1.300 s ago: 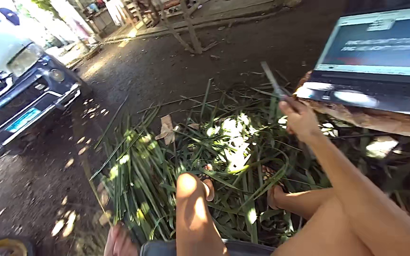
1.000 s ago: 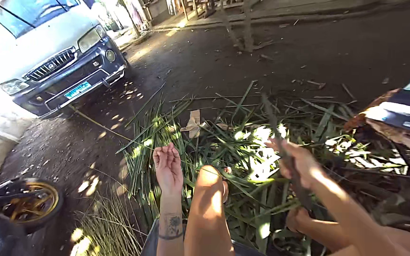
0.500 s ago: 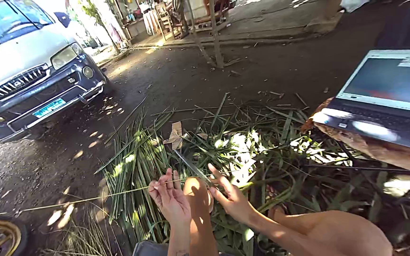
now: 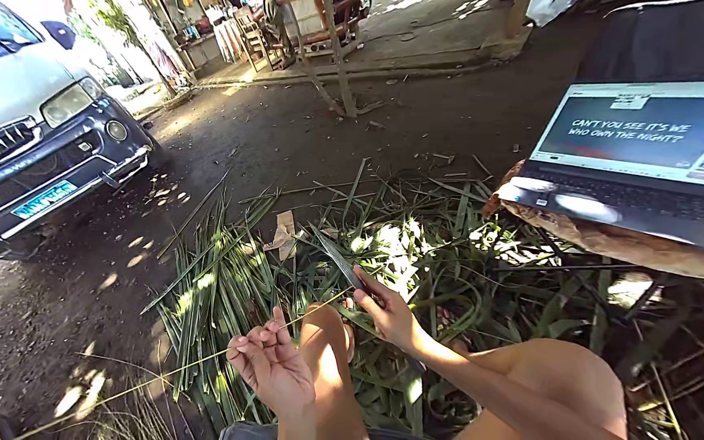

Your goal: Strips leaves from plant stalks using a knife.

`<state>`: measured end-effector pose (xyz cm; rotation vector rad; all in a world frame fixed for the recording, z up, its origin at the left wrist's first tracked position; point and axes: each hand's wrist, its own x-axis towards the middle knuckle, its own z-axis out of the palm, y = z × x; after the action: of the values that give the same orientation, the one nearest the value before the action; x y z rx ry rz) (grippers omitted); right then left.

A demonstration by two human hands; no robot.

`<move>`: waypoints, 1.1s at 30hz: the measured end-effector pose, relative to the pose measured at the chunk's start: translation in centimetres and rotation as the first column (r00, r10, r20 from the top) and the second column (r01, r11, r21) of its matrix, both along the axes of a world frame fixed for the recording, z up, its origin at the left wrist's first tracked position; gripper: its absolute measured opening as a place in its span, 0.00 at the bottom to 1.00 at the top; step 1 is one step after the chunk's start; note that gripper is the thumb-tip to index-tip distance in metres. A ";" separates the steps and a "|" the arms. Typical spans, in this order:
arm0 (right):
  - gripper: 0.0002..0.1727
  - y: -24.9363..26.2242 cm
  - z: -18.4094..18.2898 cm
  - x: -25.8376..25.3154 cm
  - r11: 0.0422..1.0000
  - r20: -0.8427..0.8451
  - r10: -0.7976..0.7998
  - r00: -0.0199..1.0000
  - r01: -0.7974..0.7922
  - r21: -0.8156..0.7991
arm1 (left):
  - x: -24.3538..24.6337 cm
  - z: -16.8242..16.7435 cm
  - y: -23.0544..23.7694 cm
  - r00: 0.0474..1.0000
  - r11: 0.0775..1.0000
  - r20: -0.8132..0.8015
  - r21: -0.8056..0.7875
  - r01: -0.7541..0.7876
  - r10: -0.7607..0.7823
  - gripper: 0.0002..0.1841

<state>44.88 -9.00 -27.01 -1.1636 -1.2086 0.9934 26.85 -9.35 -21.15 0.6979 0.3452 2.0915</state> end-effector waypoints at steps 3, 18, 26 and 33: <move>0.34 0.0 -0.2 0.0 0.993 0.010 0.037 0.999 -0.038 0.112 | 0.0 0.2 -0.3 0.998 0.993 -0.001 -0.102 -0.060 0.060 0.18; 0.32 0.7 -0.2 0.9 0.950 0.190 -0.115 0.975 0.053 0.308 | 0.0 -0.2 -0.3 0.996 0.925 0.081 -0.381 0.008 0.024 0.18; 0.31 1.7 1.3 4.6 0.969 0.128 -0.242 0.962 0.247 -0.027 | -5.6 -0.5 0.9 0.994 0.983 -0.097 0.178 -0.042 0.060 0.16; 0.34 1.5 1.1 5.7 0.999 -0.123 -0.029 0.992 0.026 -0.030 | -7.6 1.2 0.6 0.983 0.972 -0.081 0.182 -0.150 0.167 0.20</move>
<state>50.61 -7.50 -25.91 -1.1212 -1.0808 1.0494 19.24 -8.76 -19.94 0.9027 0.2800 2.2639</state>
